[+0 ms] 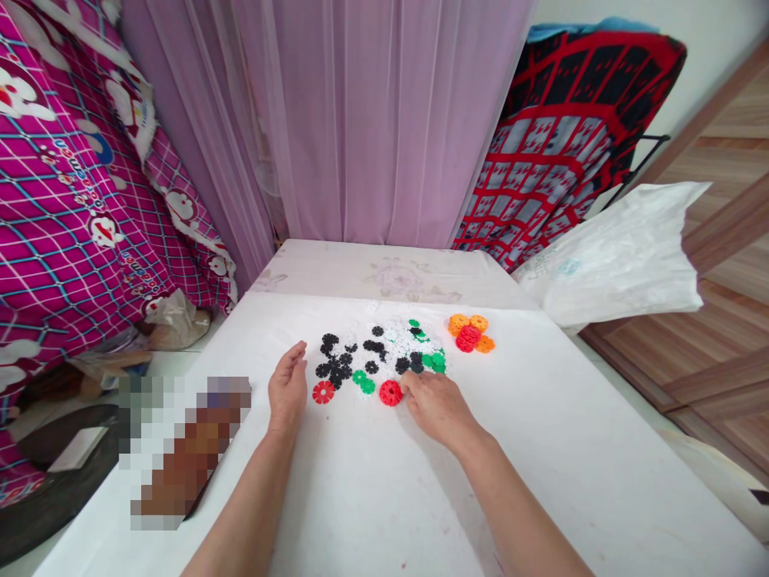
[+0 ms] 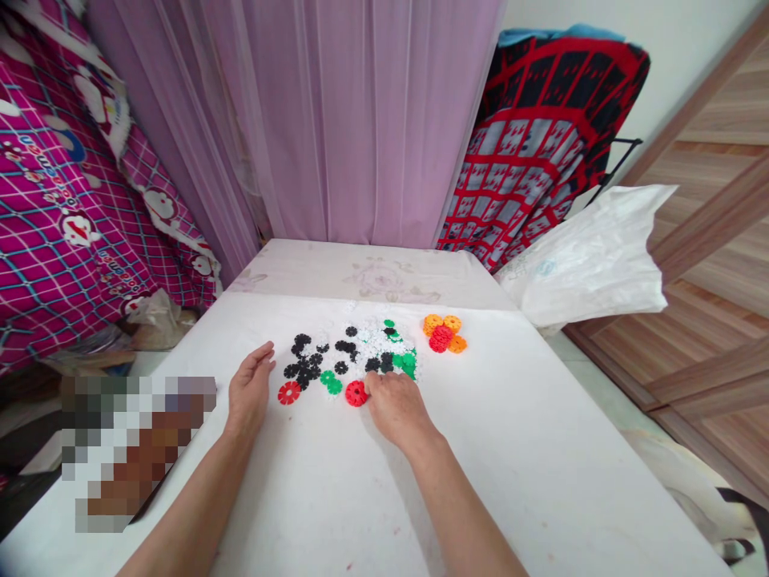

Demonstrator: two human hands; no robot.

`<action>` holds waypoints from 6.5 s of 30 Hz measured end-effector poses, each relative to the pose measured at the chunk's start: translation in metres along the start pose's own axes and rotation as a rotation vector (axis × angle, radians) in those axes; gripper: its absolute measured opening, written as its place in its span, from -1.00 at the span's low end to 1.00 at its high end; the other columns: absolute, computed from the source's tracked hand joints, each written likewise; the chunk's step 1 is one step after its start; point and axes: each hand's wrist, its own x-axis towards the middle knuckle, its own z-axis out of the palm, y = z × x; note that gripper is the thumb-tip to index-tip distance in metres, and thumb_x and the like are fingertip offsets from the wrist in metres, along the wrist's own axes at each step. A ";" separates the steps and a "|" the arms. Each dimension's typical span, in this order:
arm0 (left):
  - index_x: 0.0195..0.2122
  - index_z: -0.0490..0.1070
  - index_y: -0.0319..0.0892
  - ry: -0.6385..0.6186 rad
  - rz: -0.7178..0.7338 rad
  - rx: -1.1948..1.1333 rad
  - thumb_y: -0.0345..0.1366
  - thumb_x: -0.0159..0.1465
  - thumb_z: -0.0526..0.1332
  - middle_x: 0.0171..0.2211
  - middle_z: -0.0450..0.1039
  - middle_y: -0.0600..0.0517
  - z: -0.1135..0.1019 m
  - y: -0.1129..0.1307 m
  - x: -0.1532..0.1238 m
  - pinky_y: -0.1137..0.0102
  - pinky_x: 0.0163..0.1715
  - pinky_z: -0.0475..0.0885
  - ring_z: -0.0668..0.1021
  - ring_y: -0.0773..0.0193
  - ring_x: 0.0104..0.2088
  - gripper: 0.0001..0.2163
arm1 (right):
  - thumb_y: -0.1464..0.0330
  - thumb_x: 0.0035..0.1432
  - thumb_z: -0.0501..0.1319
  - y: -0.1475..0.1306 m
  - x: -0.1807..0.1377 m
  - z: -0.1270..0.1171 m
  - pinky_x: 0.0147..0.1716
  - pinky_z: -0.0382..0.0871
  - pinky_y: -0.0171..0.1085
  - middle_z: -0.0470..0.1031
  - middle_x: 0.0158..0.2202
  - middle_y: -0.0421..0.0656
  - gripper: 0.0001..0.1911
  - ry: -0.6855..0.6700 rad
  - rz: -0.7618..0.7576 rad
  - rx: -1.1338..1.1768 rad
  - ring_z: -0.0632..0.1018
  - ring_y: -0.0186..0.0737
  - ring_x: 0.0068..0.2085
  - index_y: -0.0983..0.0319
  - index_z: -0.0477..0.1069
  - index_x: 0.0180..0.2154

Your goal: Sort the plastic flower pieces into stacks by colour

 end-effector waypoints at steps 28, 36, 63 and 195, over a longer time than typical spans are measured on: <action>-0.19 0.47 -0.14 0.112 -0.057 -0.246 -0.29 0.12 0.24 -0.02 0.46 -0.07 -0.007 0.010 0.010 0.13 0.07 0.42 0.52 0.15 0.01 -0.78 | 0.30 0.04 0.30 -0.090 0.058 0.011 -0.04 0.20 -0.17 0.54 -0.20 -0.13 -0.66 0.188 -0.427 0.306 0.45 -0.13 -0.09 0.20 0.39 -0.11; -0.18 0.48 -0.13 0.095 -0.044 -0.196 -0.27 0.15 0.23 -0.02 0.47 -0.06 -0.004 0.010 0.008 0.11 0.10 0.40 0.52 0.14 0.03 -0.79 | 0.43 -0.05 0.27 0.001 0.014 0.001 -0.02 0.25 -0.13 0.53 -0.14 -0.16 -0.63 0.336 -0.069 0.509 0.47 -0.12 -0.06 0.16 0.35 -0.13; -0.20 0.49 -0.14 0.093 -0.054 -0.176 -0.30 0.13 0.25 -0.05 0.48 -0.06 -0.003 0.014 0.006 0.11 0.10 0.40 0.52 0.14 0.02 -0.80 | 0.28 0.00 0.28 -0.004 0.005 0.035 -0.02 0.29 -0.19 0.51 -0.01 -0.04 -0.38 0.201 0.040 0.322 0.47 -0.03 0.00 0.22 0.28 0.13; 0.35 0.05 -0.01 -0.943 0.372 1.225 0.12 0.34 -0.18 0.40 -0.05 -0.03 0.149 0.006 0.099 -0.21 0.27 -0.32 -0.02 0.01 0.40 -0.39 | 0.19 0.37 -0.09 0.074 0.171 0.043 0.30 -0.09 0.12 0.21 0.32 -0.09 -0.50 0.267 0.002 0.330 0.18 -0.05 0.34 0.14 0.26 0.24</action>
